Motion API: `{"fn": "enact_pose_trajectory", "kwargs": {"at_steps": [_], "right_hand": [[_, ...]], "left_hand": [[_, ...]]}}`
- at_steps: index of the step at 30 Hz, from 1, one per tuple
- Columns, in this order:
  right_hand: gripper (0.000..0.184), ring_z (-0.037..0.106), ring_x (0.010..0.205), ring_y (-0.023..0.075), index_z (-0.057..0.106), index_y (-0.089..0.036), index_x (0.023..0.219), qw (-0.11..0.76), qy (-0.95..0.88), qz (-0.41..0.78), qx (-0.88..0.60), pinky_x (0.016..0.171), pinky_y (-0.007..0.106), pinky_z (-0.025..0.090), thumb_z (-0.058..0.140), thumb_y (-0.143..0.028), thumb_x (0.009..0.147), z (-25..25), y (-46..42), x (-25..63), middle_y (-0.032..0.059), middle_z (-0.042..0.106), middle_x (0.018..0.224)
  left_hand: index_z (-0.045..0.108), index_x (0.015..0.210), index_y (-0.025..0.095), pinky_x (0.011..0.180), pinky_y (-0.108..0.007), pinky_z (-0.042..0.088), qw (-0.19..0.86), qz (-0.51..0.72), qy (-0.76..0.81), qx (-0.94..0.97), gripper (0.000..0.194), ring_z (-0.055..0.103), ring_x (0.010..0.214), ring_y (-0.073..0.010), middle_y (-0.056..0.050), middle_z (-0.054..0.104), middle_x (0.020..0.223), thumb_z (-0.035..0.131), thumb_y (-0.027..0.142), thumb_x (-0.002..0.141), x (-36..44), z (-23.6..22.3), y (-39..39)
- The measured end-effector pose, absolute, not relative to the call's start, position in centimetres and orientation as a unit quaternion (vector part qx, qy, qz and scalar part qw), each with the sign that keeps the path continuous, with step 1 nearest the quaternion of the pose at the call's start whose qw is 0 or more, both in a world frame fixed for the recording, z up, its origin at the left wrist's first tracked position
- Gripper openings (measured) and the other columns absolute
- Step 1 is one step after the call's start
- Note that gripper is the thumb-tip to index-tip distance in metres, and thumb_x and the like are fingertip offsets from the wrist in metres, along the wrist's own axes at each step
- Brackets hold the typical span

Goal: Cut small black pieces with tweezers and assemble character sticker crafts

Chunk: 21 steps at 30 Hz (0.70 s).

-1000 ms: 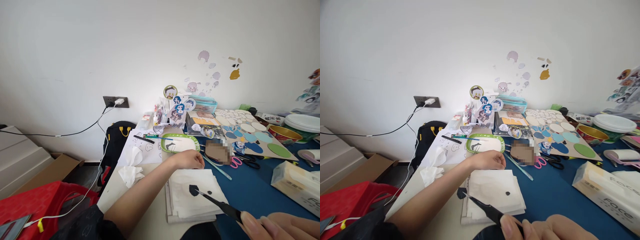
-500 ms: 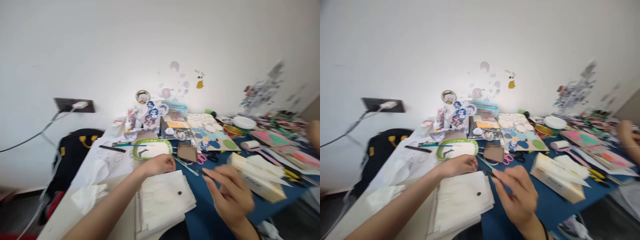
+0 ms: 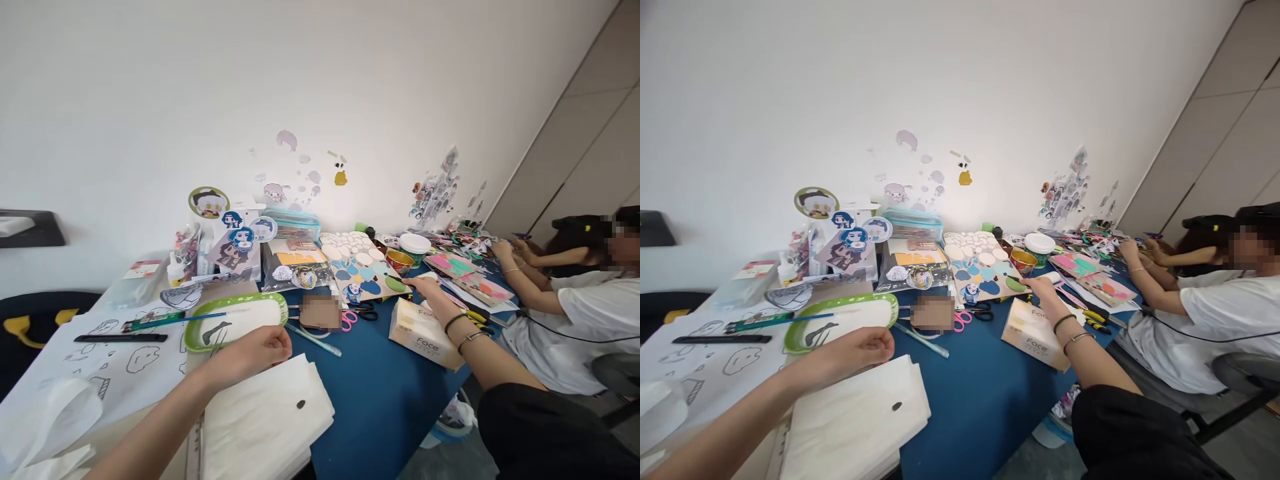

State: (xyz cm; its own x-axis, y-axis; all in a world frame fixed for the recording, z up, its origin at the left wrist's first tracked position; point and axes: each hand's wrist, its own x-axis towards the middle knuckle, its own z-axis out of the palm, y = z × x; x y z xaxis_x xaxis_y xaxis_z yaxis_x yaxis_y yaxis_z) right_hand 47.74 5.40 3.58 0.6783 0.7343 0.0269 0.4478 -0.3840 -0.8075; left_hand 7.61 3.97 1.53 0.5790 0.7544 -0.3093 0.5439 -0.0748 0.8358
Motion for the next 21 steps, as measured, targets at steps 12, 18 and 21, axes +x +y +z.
{"fn": "enact_pose_trajectory", "kwargs": {"at_steps": [12,18,21], "right_hand": [[0.029,0.060,0.090,0.0171,0.055,-0.014,0.112,0.325,-0.293,0.240,-0.867,0.076,0.036,0.052,0.055,-0.032,0.088,1.8,10.1,50.5,0.0073,0.058,0.109],[0.031,0.059,0.092,0.0178,0.054,-0.013,0.113,0.297,-0.294,0.270,-0.867,0.077,0.036,0.051,0.056,-0.032,0.088,1.9,10.5,50.2,0.0086,0.057,0.110],[0.031,0.059,0.092,0.0178,0.055,-0.012,0.112,0.279,-0.305,0.295,-0.861,0.078,0.036,0.051,0.056,-0.031,0.088,2.4,10.3,49.9,0.0095,0.058,0.110]], "left_hand": [[0.057,0.079,0.020,0.058,-0.025,0.036,0.509,0.107,0.461,0.719,0.029,0.050,0.066,-0.0167,-0.001,0.057,0.075,0.054,0.046,0.068,7.6,1.0,4.2],[0.058,0.078,0.020,0.055,-0.025,0.036,0.492,0.113,0.472,0.723,0.032,0.052,0.064,-0.0176,-0.002,0.059,0.075,0.053,0.048,0.065,7.7,1.1,4.1],[0.057,0.079,0.019,0.057,-0.025,0.035,0.504,0.102,0.469,0.718,0.030,0.051,0.068,-0.0181,-0.002,0.058,0.076,0.053,0.046,0.067,7.8,1.8,3.9]]}}
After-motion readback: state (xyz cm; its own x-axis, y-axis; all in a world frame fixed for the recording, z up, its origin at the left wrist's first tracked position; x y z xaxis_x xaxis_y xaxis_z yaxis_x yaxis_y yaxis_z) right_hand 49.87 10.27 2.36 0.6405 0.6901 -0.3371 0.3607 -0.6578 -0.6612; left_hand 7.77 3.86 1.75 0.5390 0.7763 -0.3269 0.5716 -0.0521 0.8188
